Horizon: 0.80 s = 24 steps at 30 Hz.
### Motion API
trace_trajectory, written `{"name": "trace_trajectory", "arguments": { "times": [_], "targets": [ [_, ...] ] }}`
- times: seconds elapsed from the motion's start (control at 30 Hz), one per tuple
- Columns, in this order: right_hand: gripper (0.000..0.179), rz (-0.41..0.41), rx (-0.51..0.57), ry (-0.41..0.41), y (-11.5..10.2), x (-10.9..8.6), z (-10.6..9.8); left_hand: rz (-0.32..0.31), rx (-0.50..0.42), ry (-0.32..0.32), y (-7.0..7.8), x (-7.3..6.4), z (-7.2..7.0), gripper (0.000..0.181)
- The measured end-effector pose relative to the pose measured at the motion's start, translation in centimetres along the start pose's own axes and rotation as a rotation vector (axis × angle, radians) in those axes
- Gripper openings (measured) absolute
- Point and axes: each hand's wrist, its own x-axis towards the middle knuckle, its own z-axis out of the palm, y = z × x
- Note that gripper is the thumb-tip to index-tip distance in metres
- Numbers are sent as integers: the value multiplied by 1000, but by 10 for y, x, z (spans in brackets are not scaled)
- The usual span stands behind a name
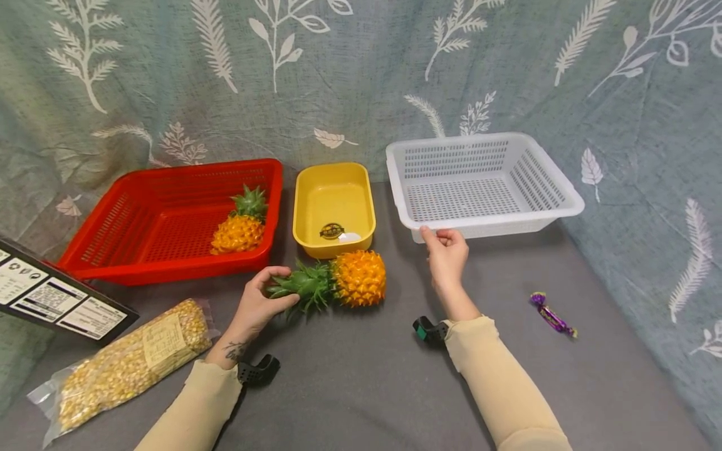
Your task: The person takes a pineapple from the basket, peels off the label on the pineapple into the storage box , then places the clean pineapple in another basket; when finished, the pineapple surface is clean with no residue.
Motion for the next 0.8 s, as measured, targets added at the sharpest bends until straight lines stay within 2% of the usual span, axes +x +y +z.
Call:
{"name": "trace_trajectory", "arguments": {
  "times": [0.2, 0.33, 0.6, 0.8],
  "targets": [
    [15, 4, 17, -22, -1, 3, 0, 16, 30, -11, 3, -1, -3, 43],
    [14, 3, 19, -16, -1, 3, 1, 58, 75, -22, 3, -2, -4, 44],
    [15, -1, 14, -6, 0, 3, 0, 152, 290, -33, 8, -7, -3, 49],
    [15, 4, 23, -2, 0, 3, 0, 113, 438, -63, 20, -12, -2, 56]
  ]
}}
